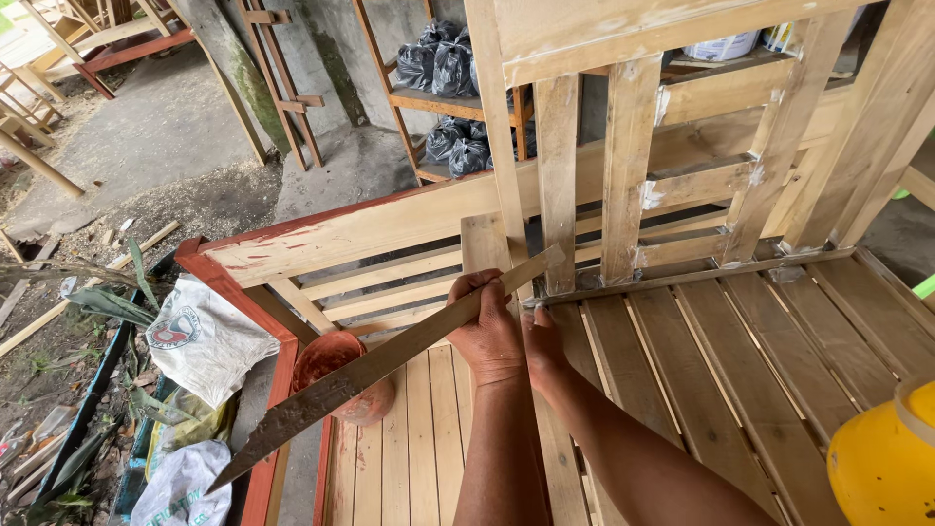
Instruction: The person uses a small wooden stick to scoop a white filler from a yellow container and applies it into the joints of a wooden chair frame. The person repeatedly dips the stick and spreads the filler into the gaps between the chair's slats and frame.
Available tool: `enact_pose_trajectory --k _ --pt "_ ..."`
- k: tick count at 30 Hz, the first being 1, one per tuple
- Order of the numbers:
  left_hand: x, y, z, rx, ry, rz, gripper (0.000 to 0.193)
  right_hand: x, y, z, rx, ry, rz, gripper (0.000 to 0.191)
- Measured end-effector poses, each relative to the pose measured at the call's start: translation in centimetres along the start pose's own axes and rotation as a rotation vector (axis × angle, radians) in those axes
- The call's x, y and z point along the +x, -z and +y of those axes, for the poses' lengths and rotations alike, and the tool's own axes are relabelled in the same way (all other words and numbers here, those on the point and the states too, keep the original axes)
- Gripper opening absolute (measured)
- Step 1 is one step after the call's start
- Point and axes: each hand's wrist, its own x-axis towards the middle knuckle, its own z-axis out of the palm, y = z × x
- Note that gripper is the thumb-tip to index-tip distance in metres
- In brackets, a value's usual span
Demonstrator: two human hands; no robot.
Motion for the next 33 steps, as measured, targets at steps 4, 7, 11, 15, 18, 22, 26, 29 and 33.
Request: enact_pose_trajectory --k 4,7,11,15,18,22,26,29,33 --pt "0.0 -0.1 0.1 0.011 -0.023 -0.006 0.011 0.4 -0.6 -0.8 0.023 -0.038 -0.142 0.037" --pt "0.1 -0.1 0.0 0.008 -0.043 -0.007 0.009 0.3 -1.2 -1.1 0.071 -0.029 -0.195 0.04" --pt "0.0 0.0 -0.2 0.004 -0.052 -0.015 0.01 -0.2 -1.5 -1.5 0.006 -0.026 -0.23 0.039" --pt "-0.1 -0.1 -0.2 0.029 -0.054 -0.009 0.009 0.1 -0.6 -0.4 -0.009 -0.01 -0.294 0.031" --pt "0.0 -0.1 -0.1 0.026 -0.039 -0.002 0.011 1.2 0.8 1.4 -0.155 0.16 -0.196 0.026" --pt "0.0 -0.2 -0.1 -0.015 -0.023 0.003 0.01 3.0 3.6 2.6 -0.691 0.571 0.38 0.028" --pt "0.0 -0.3 -0.2 -0.039 -0.005 0.005 0.006 3.8 5.0 1.0 -1.045 0.584 0.29 0.047" --pt "-0.2 -0.1 -0.2 -0.006 -0.023 -0.013 0.008 3.9 5.1 -1.0 -1.227 0.316 0.165 0.068" --pt "-0.2 -0.2 -0.1 -0.018 -0.018 -0.016 0.006 4.4 5.0 -3.1 -1.437 0.294 0.038 0.071"
